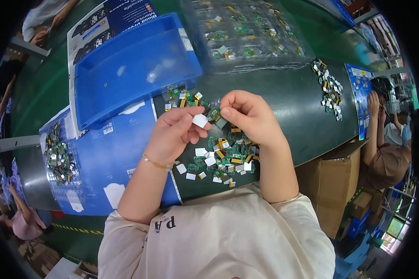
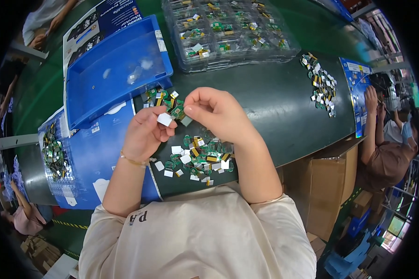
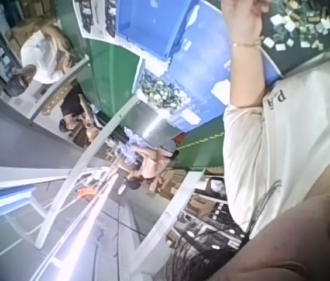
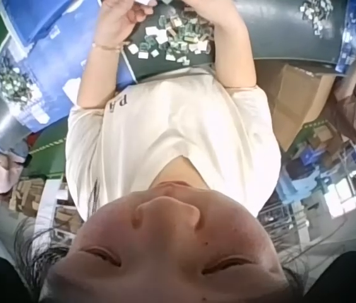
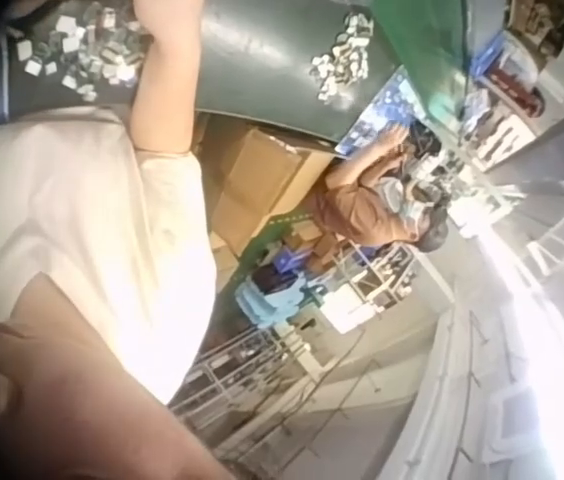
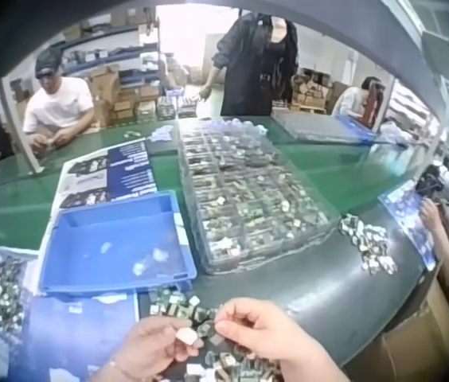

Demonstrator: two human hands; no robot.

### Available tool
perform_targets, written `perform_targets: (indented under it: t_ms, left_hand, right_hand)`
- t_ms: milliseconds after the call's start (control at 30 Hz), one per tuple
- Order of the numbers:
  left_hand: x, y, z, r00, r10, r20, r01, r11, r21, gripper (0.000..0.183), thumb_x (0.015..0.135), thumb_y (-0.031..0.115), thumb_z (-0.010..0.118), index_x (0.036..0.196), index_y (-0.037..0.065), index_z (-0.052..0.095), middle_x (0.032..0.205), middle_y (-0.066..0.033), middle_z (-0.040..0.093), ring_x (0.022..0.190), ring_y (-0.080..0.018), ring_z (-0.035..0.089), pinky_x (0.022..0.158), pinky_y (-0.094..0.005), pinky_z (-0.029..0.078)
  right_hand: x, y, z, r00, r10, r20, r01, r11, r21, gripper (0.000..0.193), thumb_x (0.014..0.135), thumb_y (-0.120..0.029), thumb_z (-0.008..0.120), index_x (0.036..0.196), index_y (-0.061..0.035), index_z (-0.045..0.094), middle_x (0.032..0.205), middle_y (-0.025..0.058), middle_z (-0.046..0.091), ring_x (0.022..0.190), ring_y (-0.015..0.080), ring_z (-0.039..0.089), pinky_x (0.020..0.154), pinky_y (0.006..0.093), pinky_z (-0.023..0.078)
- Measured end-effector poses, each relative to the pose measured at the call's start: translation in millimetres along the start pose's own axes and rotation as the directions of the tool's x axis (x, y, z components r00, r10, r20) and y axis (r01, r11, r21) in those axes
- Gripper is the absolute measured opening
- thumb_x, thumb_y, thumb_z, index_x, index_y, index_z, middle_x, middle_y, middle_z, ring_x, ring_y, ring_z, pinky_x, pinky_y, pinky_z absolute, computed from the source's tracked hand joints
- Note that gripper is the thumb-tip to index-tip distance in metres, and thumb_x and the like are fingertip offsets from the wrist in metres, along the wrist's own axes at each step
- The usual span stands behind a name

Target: Assembling small electronic circuit board components by hand at a workbench.

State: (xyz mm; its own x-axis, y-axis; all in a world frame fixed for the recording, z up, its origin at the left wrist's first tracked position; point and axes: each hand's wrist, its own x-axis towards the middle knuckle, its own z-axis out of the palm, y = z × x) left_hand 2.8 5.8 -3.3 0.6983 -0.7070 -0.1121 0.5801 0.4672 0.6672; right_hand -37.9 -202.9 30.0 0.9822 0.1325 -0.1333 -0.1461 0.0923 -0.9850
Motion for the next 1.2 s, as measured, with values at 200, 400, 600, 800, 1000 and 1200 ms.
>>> perform_targets:
  t_ms: [200,400,600,800,1000,1200]
  left_hand:
    - [2,-3,9,0.994,0.091,-0.057,-0.078,0.979,0.189,0.029,0.089,0.007,0.055,0.118,0.002,0.054,0.095,-0.0105,0.065,0.084,-0.0152,0.063,0.066,-0.0229,0.048]
    - [2,-7,12,0.986,0.153,-0.066,-0.131,0.955,0.267,0.025,0.086,0.001,0.058,0.110,0.000,0.055,0.096,-0.0064,0.063,0.086,-0.0138,0.062,0.075,-0.0245,0.050]
    - [1,-9,7,0.989,0.147,-0.022,-0.133,0.943,0.305,0.020,0.088,0.003,0.057,0.107,0.000,0.057,0.097,-0.0079,0.064,0.087,-0.0145,0.063,0.077,-0.0249,0.051]
    - [0,-6,7,0.995,-0.048,-0.089,0.058,0.993,0.102,0.016,0.092,0.007,0.052,0.105,0.001,0.057,0.097,-0.0084,0.064,0.089,-0.0211,0.065,0.077,-0.0280,0.054]
    - [0,-13,-1,0.994,-0.013,-0.107,0.014,1.000,0.005,0.017,0.092,0.011,0.052,0.106,0.003,0.057,0.096,-0.0085,0.064,0.088,-0.0229,0.066,0.073,-0.0280,0.057]
    - [1,-14,1,0.994,-0.026,-0.110,0.030,0.999,0.042,0.019,0.094,0.013,0.050,0.108,0.003,0.056,0.096,-0.0084,0.064,0.087,-0.0213,0.066,0.073,-0.0270,0.055]
  right_hand:
    - [4,-1,9,0.999,0.013,-0.048,-0.007,0.991,0.132,0.008,0.085,-0.008,0.063,0.088,-0.0017,0.060,0.078,-0.0032,0.059,0.069,0.0010,0.052,0.060,0.0164,0.041]
    - [2,0,10,0.997,-0.045,-0.057,0.036,0.989,-0.141,0.011,0.076,-0.003,0.070,0.082,-0.0009,0.061,0.074,-0.0024,0.059,0.062,0.0016,0.051,0.056,0.0172,0.040]
    - [4,-3,1,0.935,-0.346,0.074,0.329,0.775,-0.540,0.014,0.072,-0.004,0.073,0.076,-0.0031,0.060,0.072,-0.0036,0.055,0.060,0.0012,0.042,0.051,0.0179,0.032]
    - [5,8,15,0.989,-0.137,-0.053,0.130,0.986,-0.108,0.012,0.076,-0.004,0.070,0.075,-0.0031,0.058,0.074,-0.0036,0.051,0.062,0.0008,0.041,0.052,0.0172,0.032]
    - [4,4,22,0.987,-0.134,-0.087,0.127,0.989,-0.080,0.012,0.077,-0.004,0.068,0.075,-0.0028,0.057,0.072,-0.0044,0.049,0.061,0.0007,0.041,0.052,0.0170,0.031]
    - [5,4,16,0.969,-0.241,-0.045,0.214,0.921,-0.325,0.013,0.078,-0.008,0.069,0.077,-0.0027,0.058,0.070,-0.0046,0.049,0.060,0.0008,0.040,0.052,0.0170,0.031]
